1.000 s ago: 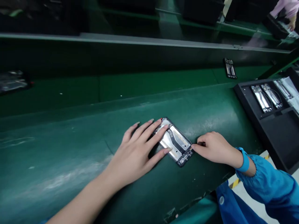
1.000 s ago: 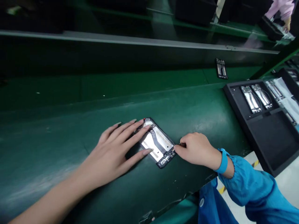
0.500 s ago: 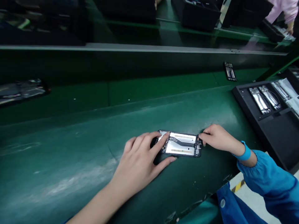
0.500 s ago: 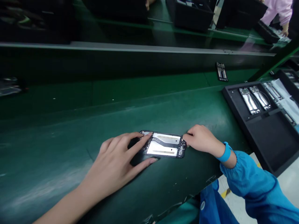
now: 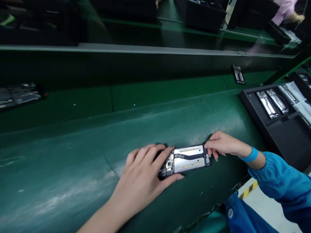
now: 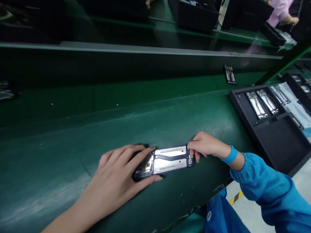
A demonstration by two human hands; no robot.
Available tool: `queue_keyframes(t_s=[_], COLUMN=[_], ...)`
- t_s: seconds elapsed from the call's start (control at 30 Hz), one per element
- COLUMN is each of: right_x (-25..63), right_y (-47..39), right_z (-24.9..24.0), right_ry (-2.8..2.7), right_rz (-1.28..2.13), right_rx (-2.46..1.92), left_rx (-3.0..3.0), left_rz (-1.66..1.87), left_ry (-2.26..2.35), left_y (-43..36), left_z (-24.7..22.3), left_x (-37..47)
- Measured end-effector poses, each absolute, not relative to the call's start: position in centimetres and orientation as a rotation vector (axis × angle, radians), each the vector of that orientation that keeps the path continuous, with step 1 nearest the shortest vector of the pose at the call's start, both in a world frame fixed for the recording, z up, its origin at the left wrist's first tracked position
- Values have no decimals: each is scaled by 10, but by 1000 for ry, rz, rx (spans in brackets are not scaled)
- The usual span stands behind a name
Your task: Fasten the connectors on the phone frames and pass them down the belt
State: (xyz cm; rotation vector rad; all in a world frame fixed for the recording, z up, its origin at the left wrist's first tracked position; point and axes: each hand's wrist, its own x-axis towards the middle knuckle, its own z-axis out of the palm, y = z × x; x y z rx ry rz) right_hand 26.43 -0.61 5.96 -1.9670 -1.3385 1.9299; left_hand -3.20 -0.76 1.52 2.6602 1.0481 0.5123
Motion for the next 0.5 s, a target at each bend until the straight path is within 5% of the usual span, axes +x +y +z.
queue_keyframes(t_s=[0.5], right_x=[262], right_y=[-5], right_z=[61], right_ry=[-1279], right_rz=[1967], right_rx=[-1975], left_rx=[2373], left_rz=[532], left_ry=[1133], left_y=[-1], left_z=[17], left_x=[-34])
